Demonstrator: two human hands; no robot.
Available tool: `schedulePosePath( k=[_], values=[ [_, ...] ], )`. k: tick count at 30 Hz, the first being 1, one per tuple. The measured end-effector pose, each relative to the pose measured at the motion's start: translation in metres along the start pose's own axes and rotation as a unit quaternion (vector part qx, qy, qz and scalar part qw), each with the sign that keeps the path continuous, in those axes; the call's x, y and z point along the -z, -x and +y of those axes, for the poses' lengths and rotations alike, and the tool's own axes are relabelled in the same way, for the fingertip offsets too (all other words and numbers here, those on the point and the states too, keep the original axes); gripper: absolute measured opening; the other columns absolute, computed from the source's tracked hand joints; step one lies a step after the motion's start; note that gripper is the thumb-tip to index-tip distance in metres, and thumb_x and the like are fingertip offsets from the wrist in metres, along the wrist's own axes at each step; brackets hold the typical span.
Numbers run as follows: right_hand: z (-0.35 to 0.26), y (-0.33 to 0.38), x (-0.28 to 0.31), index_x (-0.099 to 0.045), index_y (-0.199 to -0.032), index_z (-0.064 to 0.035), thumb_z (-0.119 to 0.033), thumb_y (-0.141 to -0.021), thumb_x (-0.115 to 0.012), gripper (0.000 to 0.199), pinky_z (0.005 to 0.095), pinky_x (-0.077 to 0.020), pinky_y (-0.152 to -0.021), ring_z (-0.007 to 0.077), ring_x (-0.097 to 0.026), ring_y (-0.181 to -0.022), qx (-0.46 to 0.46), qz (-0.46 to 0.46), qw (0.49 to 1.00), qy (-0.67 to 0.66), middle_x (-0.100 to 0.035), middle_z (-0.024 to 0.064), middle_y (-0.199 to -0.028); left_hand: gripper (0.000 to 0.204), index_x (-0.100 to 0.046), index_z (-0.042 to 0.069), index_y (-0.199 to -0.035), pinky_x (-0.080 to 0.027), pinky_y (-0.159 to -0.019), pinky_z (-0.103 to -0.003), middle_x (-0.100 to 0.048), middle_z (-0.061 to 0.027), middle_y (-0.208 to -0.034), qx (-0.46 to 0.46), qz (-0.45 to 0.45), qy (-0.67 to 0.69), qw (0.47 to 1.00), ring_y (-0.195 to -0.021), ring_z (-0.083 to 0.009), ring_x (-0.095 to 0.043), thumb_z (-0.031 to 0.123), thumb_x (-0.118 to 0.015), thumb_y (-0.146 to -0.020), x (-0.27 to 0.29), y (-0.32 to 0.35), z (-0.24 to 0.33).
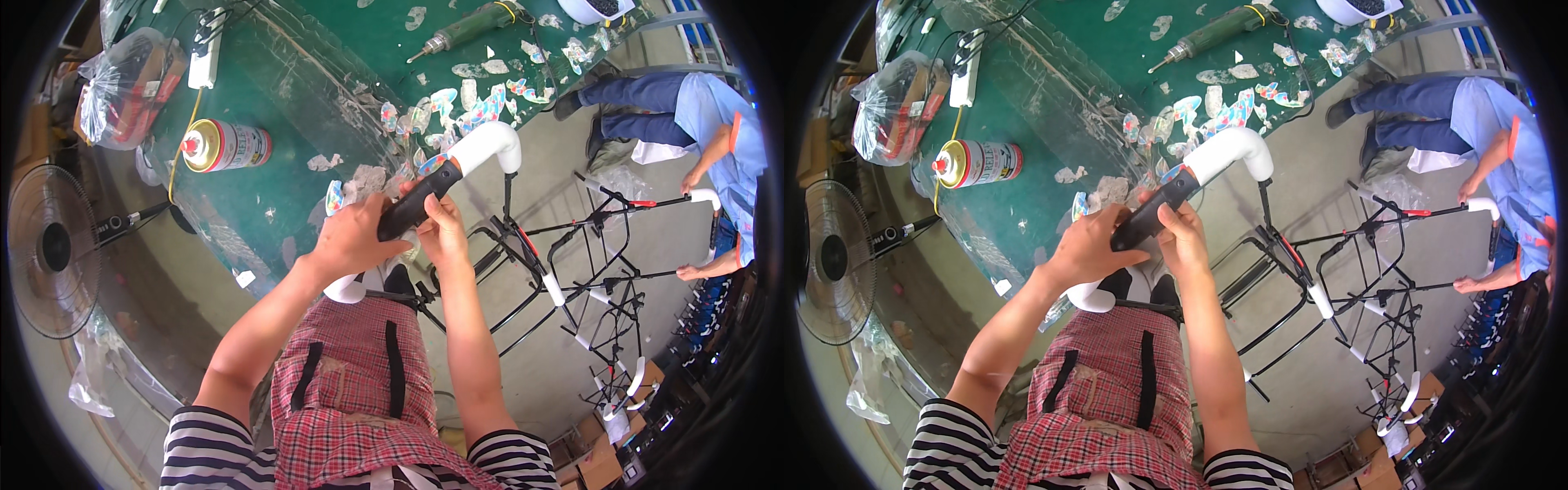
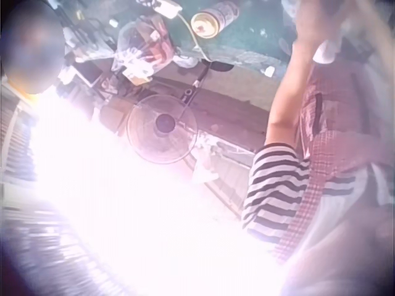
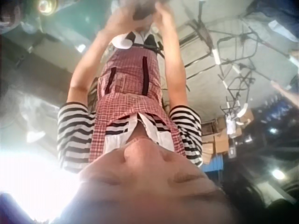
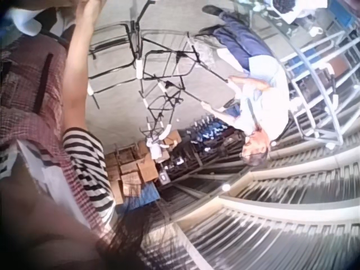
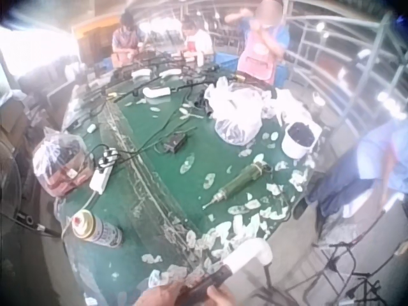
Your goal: The person assembles a metal walker frame by attaching white foam handles to the frame, using a cordless drill to tighten screws and a spray can to apply lubricant or adhesive. The person handles the walker frame, foam handles, drill, and spray can throughout the process.
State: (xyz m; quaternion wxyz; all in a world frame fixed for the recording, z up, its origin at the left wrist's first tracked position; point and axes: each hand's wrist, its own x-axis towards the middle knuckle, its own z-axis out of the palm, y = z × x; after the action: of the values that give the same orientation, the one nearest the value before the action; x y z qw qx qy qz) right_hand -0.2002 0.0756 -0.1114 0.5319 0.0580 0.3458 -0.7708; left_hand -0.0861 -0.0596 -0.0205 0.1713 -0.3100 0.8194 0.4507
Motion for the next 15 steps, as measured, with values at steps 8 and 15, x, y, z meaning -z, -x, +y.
schedulePosePath(
  k=[8,15],
  values=[
    [0.0,0.003,-0.002,-0.057,-0.12,-0.0029,-0.021,-0.086,-0.072,0.042,0.04,-0.0442,-0.101,0.0255,-0.059,-0.113,-0.01,0.001,1.0,0.002,-0.064,0.0113,-0.116,0.058,-0.055,0.002,-0.115,-0.053,-0.075,-0.041,-0.066,-0.0175,-0.094,-0.058,0.094,0.018,0.994,-0.085,-0.0354,-0.066,0.032,-0.08,-0.071,-0.024,0.005,-0.003],
    [0.003,0.002,-0.001,-0.058,-0.117,-0.0006,-0.016,-0.089,-0.068,0.034,0.0364,-0.0449,-0.099,0.0227,-0.06,-0.109,0.017,-0.034,0.999,-0.018,-0.064,0.0116,-0.116,0.034,-0.051,-0.001,-0.094,-0.052,-0.057,-0.043,-0.064,-0.0179,-0.075,-0.052,0.205,-0.117,0.97,-0.064,-0.036,-0.065,0.021,-0.071,-0.076,-0.056,-0.012,0.007]
  ],
)
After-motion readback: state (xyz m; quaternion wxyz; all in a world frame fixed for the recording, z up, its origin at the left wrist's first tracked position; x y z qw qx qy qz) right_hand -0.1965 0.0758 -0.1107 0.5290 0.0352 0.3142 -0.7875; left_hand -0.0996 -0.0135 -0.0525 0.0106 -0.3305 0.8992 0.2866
